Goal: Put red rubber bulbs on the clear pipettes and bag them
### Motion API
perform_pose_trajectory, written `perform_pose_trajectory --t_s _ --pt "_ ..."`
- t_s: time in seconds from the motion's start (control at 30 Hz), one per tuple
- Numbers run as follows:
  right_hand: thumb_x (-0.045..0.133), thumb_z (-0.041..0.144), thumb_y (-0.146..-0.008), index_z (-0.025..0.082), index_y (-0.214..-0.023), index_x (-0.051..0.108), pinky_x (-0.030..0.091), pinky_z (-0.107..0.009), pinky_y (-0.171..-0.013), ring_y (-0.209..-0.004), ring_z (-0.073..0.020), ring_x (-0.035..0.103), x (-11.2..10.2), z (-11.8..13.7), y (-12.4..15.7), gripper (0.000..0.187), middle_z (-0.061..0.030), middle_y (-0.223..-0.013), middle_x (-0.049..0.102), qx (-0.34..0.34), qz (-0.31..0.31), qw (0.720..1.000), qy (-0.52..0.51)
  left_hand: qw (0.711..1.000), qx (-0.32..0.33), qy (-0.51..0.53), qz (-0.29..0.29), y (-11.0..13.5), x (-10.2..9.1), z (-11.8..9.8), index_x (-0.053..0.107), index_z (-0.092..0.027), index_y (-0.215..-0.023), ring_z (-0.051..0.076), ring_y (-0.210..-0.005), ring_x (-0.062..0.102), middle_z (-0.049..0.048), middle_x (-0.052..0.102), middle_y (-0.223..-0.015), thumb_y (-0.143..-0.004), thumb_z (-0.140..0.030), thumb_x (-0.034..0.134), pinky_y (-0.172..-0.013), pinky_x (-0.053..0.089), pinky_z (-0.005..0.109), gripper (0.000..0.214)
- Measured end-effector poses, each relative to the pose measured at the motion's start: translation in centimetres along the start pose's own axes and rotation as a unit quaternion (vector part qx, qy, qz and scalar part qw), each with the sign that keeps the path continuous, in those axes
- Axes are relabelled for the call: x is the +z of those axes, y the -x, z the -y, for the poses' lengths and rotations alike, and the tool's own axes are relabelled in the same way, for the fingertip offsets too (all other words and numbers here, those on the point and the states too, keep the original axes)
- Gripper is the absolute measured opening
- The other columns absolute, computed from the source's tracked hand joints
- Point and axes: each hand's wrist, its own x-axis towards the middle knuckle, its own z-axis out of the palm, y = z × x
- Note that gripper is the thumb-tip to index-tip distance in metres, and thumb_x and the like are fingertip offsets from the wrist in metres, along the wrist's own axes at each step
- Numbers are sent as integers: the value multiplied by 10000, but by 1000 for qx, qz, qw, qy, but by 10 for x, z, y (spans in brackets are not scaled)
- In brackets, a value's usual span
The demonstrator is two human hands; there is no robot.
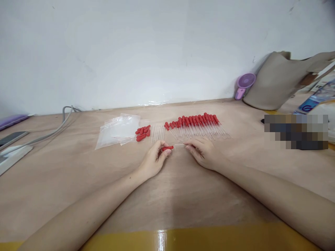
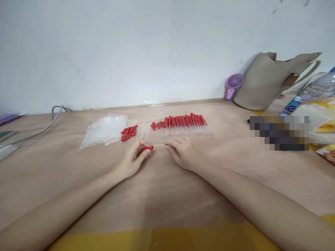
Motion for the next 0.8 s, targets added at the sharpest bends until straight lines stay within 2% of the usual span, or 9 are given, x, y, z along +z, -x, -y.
perform_pose_trajectory --t_s 0.3,0.47,0.63,0.8 --pt "405 242 -898 189 -993 603 424 -276 -710 -780 -146 589 0 10 -1 225 -41 -879 663 3 21 1000 -7 1000 -10 -10 12 -1 0 0 534 -171 -946 138 -718 579 37 595 -830 -867 -346 453 -682 466 279 209" --pt "421 249 -890 181 -983 607 435 -264 -685 -764 -143 588 1 13 -1 219 -47 -870 659 31 -14 999 -25 1000 -13 5 9 -1 0 -2 535 -161 -922 126 -680 590 37 611 -823 -874 -360 437 -647 471 259 227" --pt "408 236 -895 188 -996 604 442 -259 -667 -748 -136 576 0 13 -2 225 -45 -859 654 -18 -1 998 -58 1000 -5 0 25 0 -1 -2 536 -161 -921 119 -669 589 39 622 -815 -882 -353 424 -639 477 250 226" --pt "423 240 -891 214 -990 621 451 -269 -691 -751 -133 579 -1 7 -1 223 -28 -836 655 -27 17 994 -107 998 9 33 57 2 -1 -4 543 -161 -897 101 -610 574 23 611 -748 -875 -336 445 -581 471 223 203"
